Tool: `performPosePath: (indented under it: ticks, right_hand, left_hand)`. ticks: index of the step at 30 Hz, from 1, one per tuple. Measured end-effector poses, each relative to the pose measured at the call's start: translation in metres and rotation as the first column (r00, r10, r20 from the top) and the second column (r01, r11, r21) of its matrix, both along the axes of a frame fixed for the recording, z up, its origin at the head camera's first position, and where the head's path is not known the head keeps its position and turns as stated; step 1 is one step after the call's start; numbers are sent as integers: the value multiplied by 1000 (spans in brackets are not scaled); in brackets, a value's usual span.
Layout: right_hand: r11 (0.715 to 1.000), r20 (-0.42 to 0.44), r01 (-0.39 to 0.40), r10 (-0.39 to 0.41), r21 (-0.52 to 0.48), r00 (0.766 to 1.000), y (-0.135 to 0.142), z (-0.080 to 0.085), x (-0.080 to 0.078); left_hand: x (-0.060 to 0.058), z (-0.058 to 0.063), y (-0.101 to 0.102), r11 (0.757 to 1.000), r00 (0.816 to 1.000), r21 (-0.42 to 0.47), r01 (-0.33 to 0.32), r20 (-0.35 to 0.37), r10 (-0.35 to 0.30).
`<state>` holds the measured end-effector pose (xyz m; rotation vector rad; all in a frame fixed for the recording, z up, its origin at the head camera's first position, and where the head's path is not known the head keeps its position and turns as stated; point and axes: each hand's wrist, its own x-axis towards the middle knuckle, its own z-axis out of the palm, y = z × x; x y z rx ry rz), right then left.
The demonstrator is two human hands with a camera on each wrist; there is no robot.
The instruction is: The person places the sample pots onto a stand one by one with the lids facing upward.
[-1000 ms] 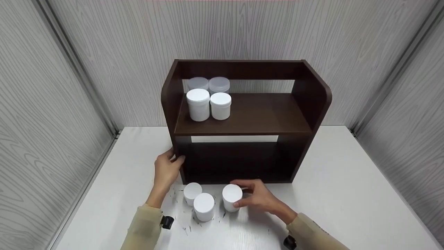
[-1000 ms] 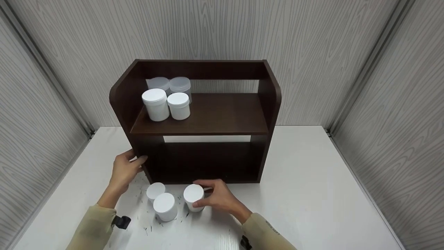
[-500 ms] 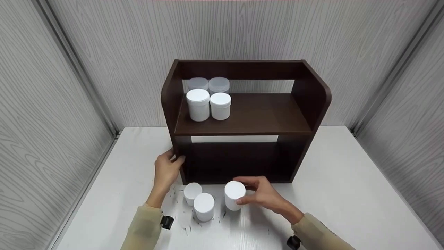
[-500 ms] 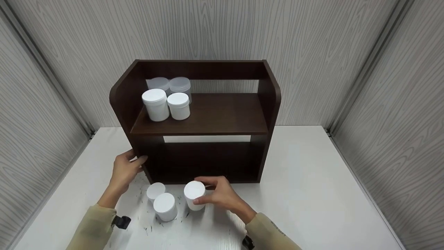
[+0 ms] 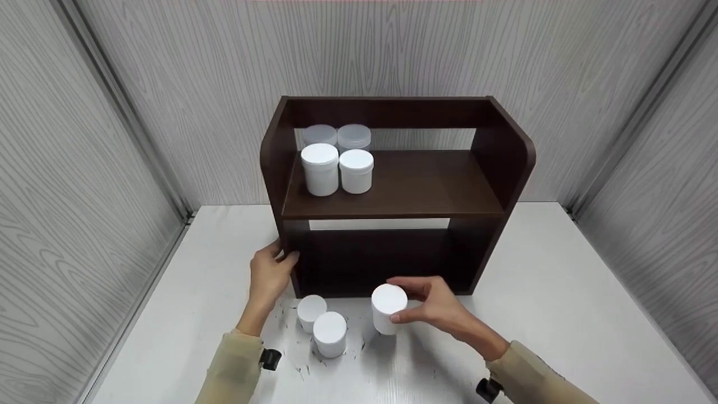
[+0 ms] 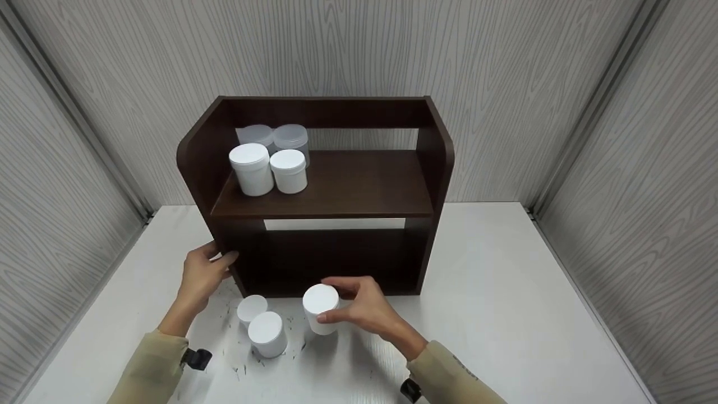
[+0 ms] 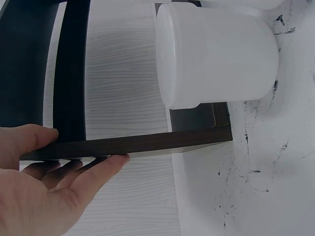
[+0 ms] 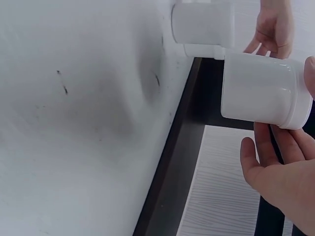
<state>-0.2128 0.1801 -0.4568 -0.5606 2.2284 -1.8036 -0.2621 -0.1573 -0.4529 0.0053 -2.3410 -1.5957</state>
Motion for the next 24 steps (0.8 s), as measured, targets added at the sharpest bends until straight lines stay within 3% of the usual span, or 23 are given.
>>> performPosePath:
  ticks: [13, 24]
  right_hand:
    - [999, 10, 42, -42, 3, 999, 8, 49, 7]
    - [998, -47, 58, -58, 16, 997, 11, 90, 10]
  left_hand:
    - [2, 1, 1, 1000, 1000, -3, 1, -8, -1]
    - [1, 1, 1, 1000, 1000, 5, -4, -3, 4]
